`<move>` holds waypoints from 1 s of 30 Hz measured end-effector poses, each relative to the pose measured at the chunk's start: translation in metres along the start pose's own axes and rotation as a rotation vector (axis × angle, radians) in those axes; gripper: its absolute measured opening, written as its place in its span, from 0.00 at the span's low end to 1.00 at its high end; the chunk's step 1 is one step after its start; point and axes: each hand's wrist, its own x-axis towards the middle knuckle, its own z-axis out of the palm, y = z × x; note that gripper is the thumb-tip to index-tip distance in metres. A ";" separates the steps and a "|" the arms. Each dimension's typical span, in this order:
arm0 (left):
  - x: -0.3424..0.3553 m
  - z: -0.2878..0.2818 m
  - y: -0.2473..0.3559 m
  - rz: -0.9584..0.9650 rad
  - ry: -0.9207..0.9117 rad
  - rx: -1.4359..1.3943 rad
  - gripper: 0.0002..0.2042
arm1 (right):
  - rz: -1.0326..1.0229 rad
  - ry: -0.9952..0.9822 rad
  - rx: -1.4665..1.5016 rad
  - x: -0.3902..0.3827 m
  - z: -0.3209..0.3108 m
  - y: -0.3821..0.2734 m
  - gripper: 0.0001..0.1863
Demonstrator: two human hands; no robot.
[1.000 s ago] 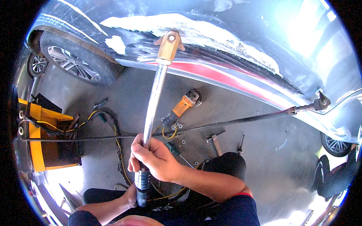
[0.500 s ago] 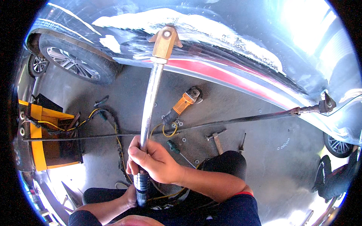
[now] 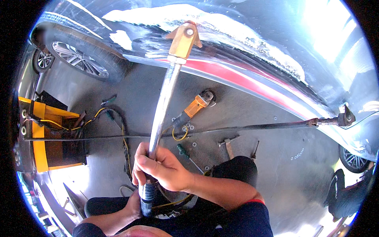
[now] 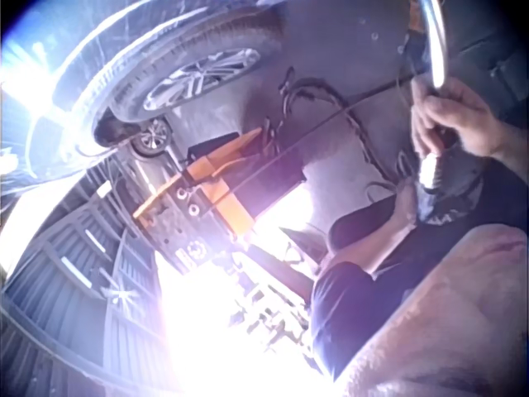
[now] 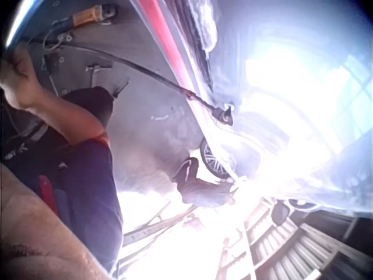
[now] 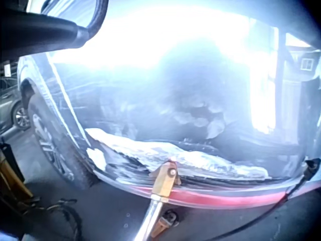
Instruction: The person uses a slide hammer to pull out a dent on a car door, then strikes the surface with a hammer while feeling the panel by hand.
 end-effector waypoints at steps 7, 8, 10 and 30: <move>-0.013 -0.016 -0.013 0.011 0.009 0.002 0.20 | 0.006 -0.030 0.029 0.002 0.010 0.014 0.08; -0.013 -0.017 -0.016 0.079 0.111 0.075 0.20 | 0.023 0.010 -0.061 0.003 0.012 0.010 0.08; -0.012 -0.016 -0.023 0.170 0.298 0.137 0.20 | -0.030 0.042 -0.205 0.011 0.015 -0.002 0.12; -0.045 -0.002 -0.014 0.120 0.229 0.065 0.19 | 0.252 0.100 -0.126 -0.011 0.024 0.031 0.04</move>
